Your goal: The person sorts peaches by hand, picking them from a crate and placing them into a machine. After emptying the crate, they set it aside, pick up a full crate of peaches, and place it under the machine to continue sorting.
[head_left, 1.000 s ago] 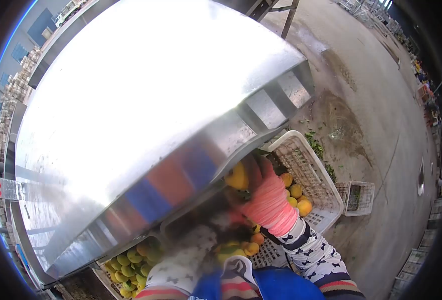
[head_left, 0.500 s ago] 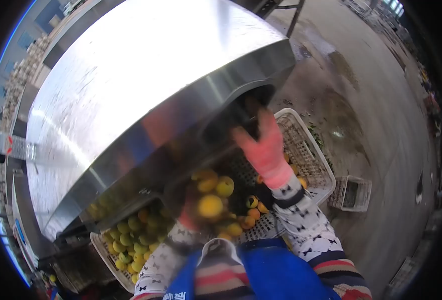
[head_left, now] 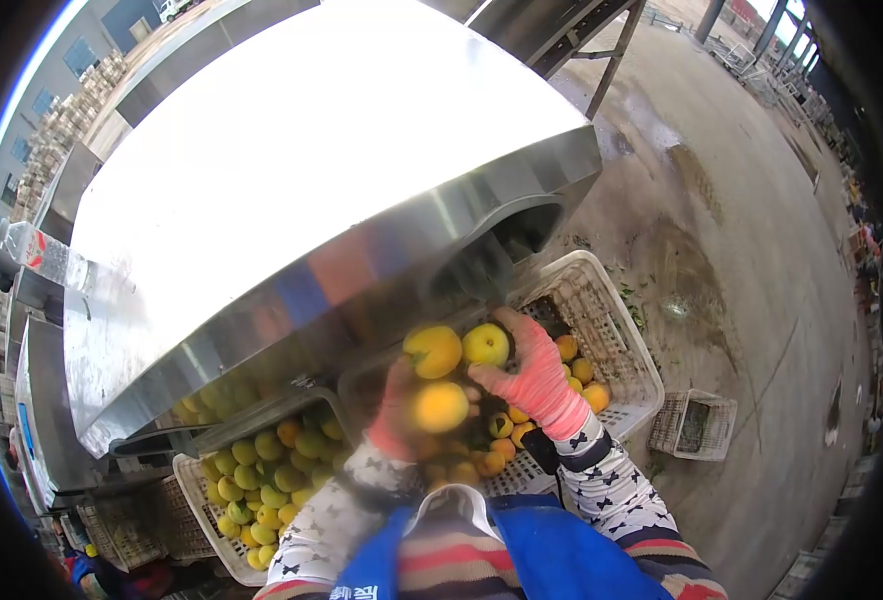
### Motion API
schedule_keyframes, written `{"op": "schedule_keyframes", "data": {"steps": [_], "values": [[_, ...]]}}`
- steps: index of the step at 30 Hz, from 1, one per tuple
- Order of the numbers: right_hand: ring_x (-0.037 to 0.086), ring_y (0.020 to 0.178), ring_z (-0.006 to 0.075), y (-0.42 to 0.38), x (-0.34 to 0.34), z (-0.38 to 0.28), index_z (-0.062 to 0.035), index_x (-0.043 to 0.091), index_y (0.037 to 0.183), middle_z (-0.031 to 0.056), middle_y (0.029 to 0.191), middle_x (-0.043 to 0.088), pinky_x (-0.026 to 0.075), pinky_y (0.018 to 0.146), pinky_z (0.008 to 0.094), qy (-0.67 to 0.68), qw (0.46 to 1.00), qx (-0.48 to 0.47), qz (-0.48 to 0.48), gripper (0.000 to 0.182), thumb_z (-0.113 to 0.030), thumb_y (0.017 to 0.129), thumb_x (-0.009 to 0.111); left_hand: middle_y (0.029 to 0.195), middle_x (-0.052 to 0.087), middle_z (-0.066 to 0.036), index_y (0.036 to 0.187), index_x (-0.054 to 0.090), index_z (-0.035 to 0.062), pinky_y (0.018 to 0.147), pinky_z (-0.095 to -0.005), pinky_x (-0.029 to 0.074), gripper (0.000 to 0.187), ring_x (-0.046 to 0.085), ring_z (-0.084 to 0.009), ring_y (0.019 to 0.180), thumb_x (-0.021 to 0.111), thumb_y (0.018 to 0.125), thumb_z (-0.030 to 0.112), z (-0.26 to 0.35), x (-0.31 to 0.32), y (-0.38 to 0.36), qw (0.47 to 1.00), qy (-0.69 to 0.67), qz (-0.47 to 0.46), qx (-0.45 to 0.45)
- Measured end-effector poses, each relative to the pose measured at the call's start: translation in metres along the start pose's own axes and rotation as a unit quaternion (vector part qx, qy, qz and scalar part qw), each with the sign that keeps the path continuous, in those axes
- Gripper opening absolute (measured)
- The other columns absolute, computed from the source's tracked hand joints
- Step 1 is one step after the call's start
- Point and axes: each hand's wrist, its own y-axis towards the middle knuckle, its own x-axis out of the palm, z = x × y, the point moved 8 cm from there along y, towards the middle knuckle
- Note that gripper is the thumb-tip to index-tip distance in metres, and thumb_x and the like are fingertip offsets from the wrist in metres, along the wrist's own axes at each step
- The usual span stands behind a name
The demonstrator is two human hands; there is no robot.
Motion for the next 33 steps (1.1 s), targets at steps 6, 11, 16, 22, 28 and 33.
{"op": "schedule_keyframes", "data": {"steps": [6, 11, 16, 22, 28, 33], "values": [[0.057, 0.108, 0.0402, 0.025, -0.017, -0.007, 0.0008, 0.055, 0.124, 0.0256, 0.123, 0.052, 0.049, 0.091, 0.0437, -0.237, 0.959, -0.087, 0.128, 0.065, -0.036, 0.077, 0.079, 0.125, 0.058, -0.021, 0.139, 0.044, 0.0044, 0.083, -0.0502, 0.058, 0.069, 0.067, -0.0340, 0.100, 0.054, 0.094, 0.056, 0.010, 0.017, 0.007, 0.994, 0.074, 0.066, 0.052], [0.049, 0.120, 0.0426, 0.117, -0.008, 0.007, -0.0017, 0.055, 0.126, 0.0213, 0.128, 0.055, 0.043, 0.102, 0.0460, -0.403, 0.915, 0.030, -0.004, 0.063, -0.028, 0.074, 0.078, 0.122, 0.061, -0.020, 0.139, 0.044, 0.0064, 0.081, -0.0457, 0.059, 0.063, 0.067, -0.0305, 0.098, 0.056, 0.096, 0.050, 0.009, -0.004, 0.008, 0.987, 0.030, 0.155, 0.006], [0.054, 0.114, 0.0431, 0.111, -0.022, -0.021, -0.0041, 0.064, 0.111, 0.0150, 0.122, 0.060, 0.048, 0.095, 0.0468, -0.333, 0.931, -0.117, 0.094, 0.043, -0.030, 0.079, 0.077, 0.129, 0.055, -0.018, 0.145, 0.036, 0.0092, 0.083, -0.0447, 0.059, 0.061, 0.065, -0.0287, 0.104, 0.065, 0.094, 0.024, 0.009, -0.011, 0.018, 0.981, 0.173, 0.086, 0.010], [0.058, 0.105, 0.0400, 0.045, -0.012, -0.014, -0.0031, 0.062, 0.117, 0.0174, 0.115, 0.060, 0.050, 0.089, 0.0471, -0.073, 0.990, -0.112, -0.037, 0.052, -0.029, 0.075, 0.080, 0.134, 0.052, -0.016, 0.150, 0.028, 0.0141, 0.094, -0.0436, 0.053, 0.076, 0.058, -0.0275, 0.117, 0.068, 0.087, -0.001, 0.011, 0.039, 0.032, 0.992, -0.044, -0.101, -0.057], [0.060, 0.101, 0.0398, 0.114, -0.011, 0.016, -0.0017, 0.060, 0.118, 0.0174, 0.109, 0.061, 0.051, 0.087, 0.0457, -0.400, 0.893, -0.070, 0.194, 0.055, -0.027, 0.074, 0.081, 0.130, 0.057, -0.012, 0.137, 0.046, 0.0090, 0.101, -0.0402, 0.048, 0.053, 0.057, -0.0270, 0.118, 0.067, 0.089, 0.015, 0.001, -0.013, 0.042, 0.993, 0.098, 0.039, 0.049], [0.061, 0.094, 0.0314, 0.067, -0.022, -0.033, -0.0010, 0.054, 0.128, 0.0185, 0.113, 0.060, 0.051, 0.082, 0.0400, -0.225, 0.930, -0.226, 0.181, 0.065, -0.026, 0.073, 0.079, 0.120, 0.064, -0.008, 0.125, 0.057, 0.0061, 0.099, -0.0391, 0.047, 0.041, 0.059, -0.0257, 0.114, 0.066, 0.090, 0.026, 0.027, 0.006, 0.023, 0.710, 0.670, 0.081, 0.203]]}}
